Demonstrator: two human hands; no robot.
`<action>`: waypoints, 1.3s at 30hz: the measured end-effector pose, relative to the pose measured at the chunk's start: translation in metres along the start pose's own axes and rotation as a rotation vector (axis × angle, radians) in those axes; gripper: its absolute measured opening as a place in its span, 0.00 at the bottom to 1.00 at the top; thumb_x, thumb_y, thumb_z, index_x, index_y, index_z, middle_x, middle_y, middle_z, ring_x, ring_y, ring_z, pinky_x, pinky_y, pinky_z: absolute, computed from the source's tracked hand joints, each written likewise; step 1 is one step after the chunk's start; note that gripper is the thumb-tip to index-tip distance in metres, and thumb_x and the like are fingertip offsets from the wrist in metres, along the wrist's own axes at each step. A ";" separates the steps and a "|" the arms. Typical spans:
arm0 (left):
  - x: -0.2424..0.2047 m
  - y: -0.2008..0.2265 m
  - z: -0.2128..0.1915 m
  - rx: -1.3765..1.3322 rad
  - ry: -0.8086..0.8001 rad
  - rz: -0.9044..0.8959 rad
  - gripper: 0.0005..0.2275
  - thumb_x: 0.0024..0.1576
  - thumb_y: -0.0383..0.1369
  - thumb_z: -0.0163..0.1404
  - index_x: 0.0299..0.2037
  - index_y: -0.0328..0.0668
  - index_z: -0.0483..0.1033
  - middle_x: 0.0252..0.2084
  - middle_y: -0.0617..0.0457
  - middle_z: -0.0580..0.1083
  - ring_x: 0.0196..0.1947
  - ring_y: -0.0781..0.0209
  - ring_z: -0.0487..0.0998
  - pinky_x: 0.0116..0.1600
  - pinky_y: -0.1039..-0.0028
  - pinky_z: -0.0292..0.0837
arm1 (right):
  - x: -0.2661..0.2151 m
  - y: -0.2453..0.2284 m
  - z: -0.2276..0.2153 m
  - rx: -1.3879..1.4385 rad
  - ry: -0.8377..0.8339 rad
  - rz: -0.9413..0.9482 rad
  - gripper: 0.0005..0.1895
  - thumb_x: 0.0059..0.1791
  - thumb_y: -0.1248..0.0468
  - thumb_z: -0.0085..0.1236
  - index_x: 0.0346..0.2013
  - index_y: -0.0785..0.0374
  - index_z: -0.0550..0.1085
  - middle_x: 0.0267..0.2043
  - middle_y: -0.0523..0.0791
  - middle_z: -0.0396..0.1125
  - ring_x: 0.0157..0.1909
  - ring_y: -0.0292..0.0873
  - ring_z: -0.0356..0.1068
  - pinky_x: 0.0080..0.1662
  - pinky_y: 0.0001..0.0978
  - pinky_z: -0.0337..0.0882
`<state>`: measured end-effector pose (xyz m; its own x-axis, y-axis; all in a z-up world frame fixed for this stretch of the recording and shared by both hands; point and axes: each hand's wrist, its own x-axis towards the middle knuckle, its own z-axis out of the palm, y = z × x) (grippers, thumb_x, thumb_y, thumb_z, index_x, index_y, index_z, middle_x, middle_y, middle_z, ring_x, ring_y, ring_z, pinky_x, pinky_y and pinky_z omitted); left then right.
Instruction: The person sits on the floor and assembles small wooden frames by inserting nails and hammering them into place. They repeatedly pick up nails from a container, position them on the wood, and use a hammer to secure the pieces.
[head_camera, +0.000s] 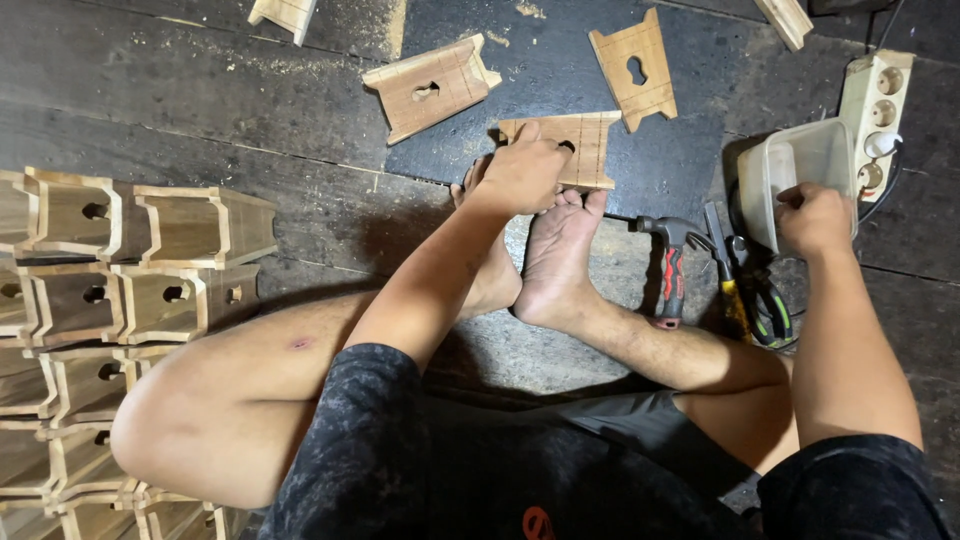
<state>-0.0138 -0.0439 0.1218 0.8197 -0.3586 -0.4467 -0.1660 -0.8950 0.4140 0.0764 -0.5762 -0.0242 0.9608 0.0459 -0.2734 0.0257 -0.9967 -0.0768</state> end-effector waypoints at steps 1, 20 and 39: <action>0.000 0.000 -0.001 0.002 0.002 0.002 0.12 0.60 0.31 0.57 0.51 0.41 0.74 0.49 0.50 0.76 0.63 0.46 0.61 0.52 0.50 0.78 | -0.003 -0.003 -0.005 0.001 0.003 0.001 0.13 0.52 0.58 0.60 0.48 0.55 0.85 0.40 0.55 0.79 0.46 0.63 0.76 0.55 0.42 0.70; 0.001 0.001 0.003 -0.019 0.027 -0.002 0.13 0.60 0.37 0.60 0.49 0.41 0.75 0.48 0.52 0.77 0.63 0.49 0.63 0.51 0.52 0.79 | -0.094 -0.150 -0.104 0.601 0.194 -0.309 0.09 0.63 0.76 0.58 0.58 0.75 0.75 0.53 0.58 0.73 0.51 0.54 0.74 0.55 0.44 0.75; 0.005 -0.004 0.010 -0.066 0.069 0.006 0.06 0.58 0.30 0.59 0.42 0.41 0.76 0.42 0.52 0.77 0.60 0.48 0.64 0.51 0.53 0.79 | -0.107 -0.251 -0.094 0.570 0.030 -0.706 0.08 0.59 0.75 0.58 0.52 0.69 0.81 0.48 0.53 0.72 0.49 0.51 0.72 0.54 0.42 0.72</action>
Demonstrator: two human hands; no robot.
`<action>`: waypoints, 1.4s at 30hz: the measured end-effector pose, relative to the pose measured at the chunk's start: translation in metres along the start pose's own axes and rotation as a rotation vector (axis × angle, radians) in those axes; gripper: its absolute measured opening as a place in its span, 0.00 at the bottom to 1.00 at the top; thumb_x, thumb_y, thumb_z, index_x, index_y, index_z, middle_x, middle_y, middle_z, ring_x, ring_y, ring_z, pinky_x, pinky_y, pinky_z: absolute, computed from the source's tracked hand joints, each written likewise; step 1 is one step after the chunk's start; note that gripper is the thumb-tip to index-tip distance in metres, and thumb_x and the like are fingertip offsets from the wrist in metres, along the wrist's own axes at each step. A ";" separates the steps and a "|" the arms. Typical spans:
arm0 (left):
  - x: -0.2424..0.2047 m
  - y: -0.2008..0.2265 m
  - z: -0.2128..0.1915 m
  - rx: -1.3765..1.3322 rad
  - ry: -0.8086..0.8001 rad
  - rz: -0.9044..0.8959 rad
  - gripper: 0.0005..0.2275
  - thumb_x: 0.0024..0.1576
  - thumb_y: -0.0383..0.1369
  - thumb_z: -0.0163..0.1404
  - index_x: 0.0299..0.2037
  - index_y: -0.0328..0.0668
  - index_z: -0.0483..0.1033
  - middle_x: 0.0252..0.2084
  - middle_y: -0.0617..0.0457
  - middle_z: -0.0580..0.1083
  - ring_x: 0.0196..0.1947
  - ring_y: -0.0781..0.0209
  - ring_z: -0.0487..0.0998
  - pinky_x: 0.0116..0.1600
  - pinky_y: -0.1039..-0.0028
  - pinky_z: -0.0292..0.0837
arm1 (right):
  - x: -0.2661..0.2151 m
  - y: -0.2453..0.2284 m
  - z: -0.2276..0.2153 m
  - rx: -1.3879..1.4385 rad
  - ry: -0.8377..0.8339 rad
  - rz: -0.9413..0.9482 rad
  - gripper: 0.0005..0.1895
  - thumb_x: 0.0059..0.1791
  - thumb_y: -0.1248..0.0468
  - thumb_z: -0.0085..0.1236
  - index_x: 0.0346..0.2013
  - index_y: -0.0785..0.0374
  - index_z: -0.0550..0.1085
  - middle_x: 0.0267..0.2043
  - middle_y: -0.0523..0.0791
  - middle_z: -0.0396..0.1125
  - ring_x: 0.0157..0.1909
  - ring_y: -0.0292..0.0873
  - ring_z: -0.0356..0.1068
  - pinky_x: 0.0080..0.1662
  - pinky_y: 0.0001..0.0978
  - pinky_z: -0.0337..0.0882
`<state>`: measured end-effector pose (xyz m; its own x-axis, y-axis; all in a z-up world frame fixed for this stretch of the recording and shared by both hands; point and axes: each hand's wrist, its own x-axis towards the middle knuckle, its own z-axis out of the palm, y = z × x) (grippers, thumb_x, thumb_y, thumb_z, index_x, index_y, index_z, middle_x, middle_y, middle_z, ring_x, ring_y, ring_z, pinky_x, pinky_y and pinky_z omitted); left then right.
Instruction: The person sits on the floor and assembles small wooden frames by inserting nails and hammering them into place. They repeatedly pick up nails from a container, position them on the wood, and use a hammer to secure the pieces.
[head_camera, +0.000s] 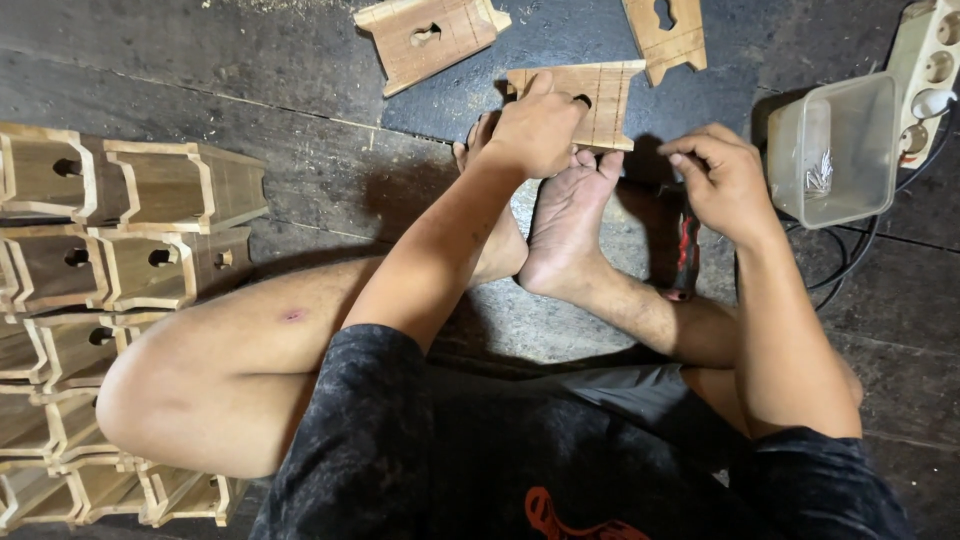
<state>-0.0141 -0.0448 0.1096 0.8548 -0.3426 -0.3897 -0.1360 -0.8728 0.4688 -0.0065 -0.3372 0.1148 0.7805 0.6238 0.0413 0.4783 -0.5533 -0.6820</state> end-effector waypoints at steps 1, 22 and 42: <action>0.000 0.000 0.002 -0.002 -0.001 -0.001 0.06 0.58 0.30 0.59 0.42 0.41 0.76 0.42 0.52 0.77 0.60 0.48 0.64 0.51 0.53 0.79 | 0.000 -0.001 0.002 0.000 -0.002 0.001 0.08 0.59 0.75 0.58 0.52 0.69 0.81 0.48 0.53 0.72 0.49 0.51 0.72 0.54 0.42 0.72; 0.001 -0.006 0.013 0.015 0.051 0.023 0.11 0.56 0.27 0.58 0.49 0.41 0.78 0.43 0.55 0.75 0.56 0.49 0.63 0.45 0.60 0.82 | 0.066 -0.043 0.027 -0.152 -0.163 -0.019 0.16 0.48 0.77 0.53 0.50 0.67 0.66 0.42 0.57 0.72 0.41 0.63 0.72 0.38 0.52 0.67; 0.005 -0.010 0.016 0.026 0.074 0.077 0.14 0.58 0.30 0.57 0.53 0.39 0.76 0.49 0.50 0.76 0.61 0.42 0.63 0.52 0.53 0.80 | 0.043 -0.037 0.055 -0.412 0.030 -0.105 0.31 0.48 0.70 0.59 0.67 0.60 0.68 0.39 0.62 0.72 0.38 0.72 0.70 0.39 0.65 0.71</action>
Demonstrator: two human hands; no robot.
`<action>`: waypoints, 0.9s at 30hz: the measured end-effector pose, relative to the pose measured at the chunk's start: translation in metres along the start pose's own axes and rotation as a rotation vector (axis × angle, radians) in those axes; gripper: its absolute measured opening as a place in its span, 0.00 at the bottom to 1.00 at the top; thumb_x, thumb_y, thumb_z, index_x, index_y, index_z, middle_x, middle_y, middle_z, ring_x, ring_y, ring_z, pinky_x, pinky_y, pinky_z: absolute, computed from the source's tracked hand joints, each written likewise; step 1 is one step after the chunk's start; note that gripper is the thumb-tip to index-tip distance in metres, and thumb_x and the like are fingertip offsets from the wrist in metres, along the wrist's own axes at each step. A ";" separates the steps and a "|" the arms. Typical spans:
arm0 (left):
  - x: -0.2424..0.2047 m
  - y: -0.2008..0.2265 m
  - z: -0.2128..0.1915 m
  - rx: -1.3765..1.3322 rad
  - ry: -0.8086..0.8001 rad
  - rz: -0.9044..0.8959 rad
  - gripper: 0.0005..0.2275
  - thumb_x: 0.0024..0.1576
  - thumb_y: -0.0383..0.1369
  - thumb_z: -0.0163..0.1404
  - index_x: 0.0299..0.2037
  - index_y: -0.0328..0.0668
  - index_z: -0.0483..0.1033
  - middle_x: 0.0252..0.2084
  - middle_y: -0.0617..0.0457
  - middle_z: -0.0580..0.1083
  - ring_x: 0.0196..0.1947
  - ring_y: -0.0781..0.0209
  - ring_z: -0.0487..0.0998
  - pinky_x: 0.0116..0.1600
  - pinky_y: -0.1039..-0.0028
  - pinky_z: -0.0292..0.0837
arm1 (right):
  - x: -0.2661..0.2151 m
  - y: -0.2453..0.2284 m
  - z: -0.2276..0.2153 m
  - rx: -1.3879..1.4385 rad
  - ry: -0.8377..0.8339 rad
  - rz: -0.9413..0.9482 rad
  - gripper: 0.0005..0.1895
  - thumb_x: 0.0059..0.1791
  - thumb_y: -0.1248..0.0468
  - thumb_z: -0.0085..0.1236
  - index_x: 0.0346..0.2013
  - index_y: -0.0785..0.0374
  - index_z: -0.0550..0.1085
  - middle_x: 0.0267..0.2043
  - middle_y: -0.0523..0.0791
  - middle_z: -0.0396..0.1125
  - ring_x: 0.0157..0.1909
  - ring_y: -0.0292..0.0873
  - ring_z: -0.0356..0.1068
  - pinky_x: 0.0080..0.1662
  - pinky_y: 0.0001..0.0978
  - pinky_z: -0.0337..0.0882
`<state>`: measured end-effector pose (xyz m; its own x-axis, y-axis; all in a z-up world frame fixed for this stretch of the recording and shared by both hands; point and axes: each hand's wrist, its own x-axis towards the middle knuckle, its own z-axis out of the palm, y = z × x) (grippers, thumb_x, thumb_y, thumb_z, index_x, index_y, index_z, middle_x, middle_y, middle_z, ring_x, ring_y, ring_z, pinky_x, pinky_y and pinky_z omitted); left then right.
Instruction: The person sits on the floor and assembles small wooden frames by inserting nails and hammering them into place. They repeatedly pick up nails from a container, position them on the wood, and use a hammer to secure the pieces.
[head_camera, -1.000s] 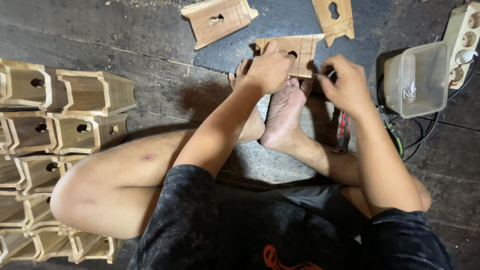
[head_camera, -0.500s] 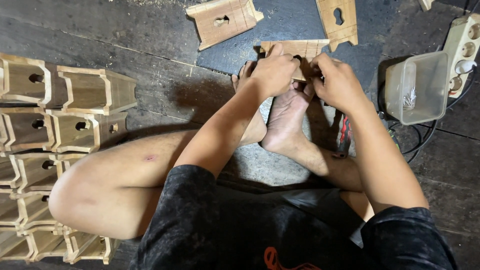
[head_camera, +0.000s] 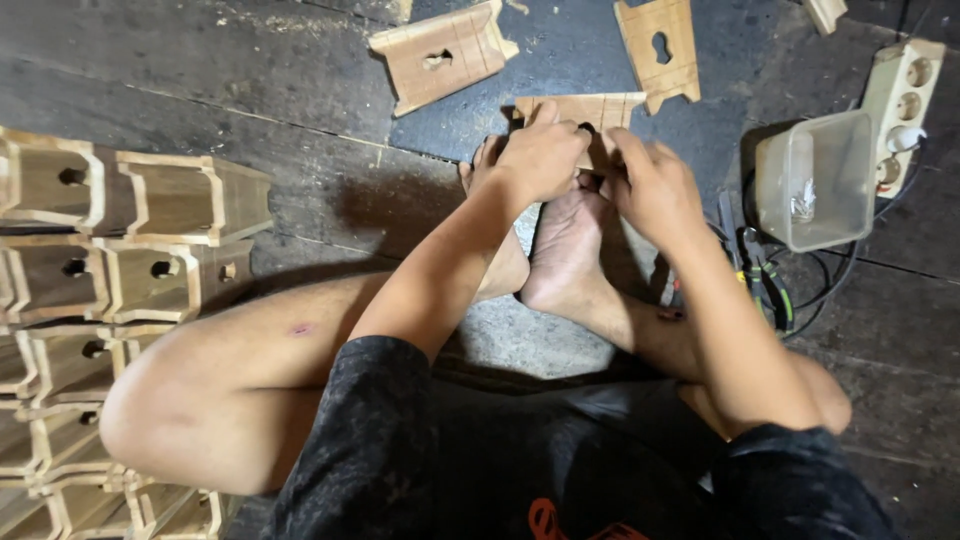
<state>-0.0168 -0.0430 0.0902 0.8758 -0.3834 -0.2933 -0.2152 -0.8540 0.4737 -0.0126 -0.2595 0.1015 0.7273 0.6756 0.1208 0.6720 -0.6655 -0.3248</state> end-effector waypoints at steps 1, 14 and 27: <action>0.002 0.001 -0.005 -0.005 0.001 0.006 0.14 0.58 0.30 0.57 0.53 0.39 0.76 0.49 0.50 0.76 0.61 0.42 0.63 0.52 0.53 0.80 | -0.013 -0.003 -0.008 -0.006 -0.003 0.004 0.31 0.48 0.70 0.59 0.67 0.60 0.68 0.39 0.62 0.72 0.38 0.72 0.70 0.39 0.65 0.71; -0.004 0.001 -0.012 -0.038 -0.031 -0.036 0.11 0.61 0.27 0.53 0.54 0.41 0.77 0.51 0.47 0.76 0.62 0.43 0.64 0.48 0.60 0.84 | -0.107 -0.019 -0.034 0.782 -0.120 1.158 0.08 0.52 0.71 0.55 0.40 0.58 0.65 0.27 0.50 0.68 0.19 0.45 0.67 0.19 0.38 0.68; -0.004 0.001 -0.011 -0.062 -0.023 -0.002 0.09 0.59 0.27 0.53 0.49 0.41 0.78 0.49 0.49 0.76 0.62 0.42 0.62 0.50 0.49 0.81 | -0.026 -0.073 -0.099 0.052 -0.387 0.327 0.32 0.53 0.64 0.51 0.73 0.50 0.61 0.40 0.59 0.72 0.39 0.73 0.72 0.36 0.66 0.67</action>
<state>-0.0157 -0.0384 0.1005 0.8660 -0.3899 -0.3132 -0.1852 -0.8317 0.5234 -0.0664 -0.2602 0.2150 0.7872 0.5090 -0.3481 0.4026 -0.8518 -0.3352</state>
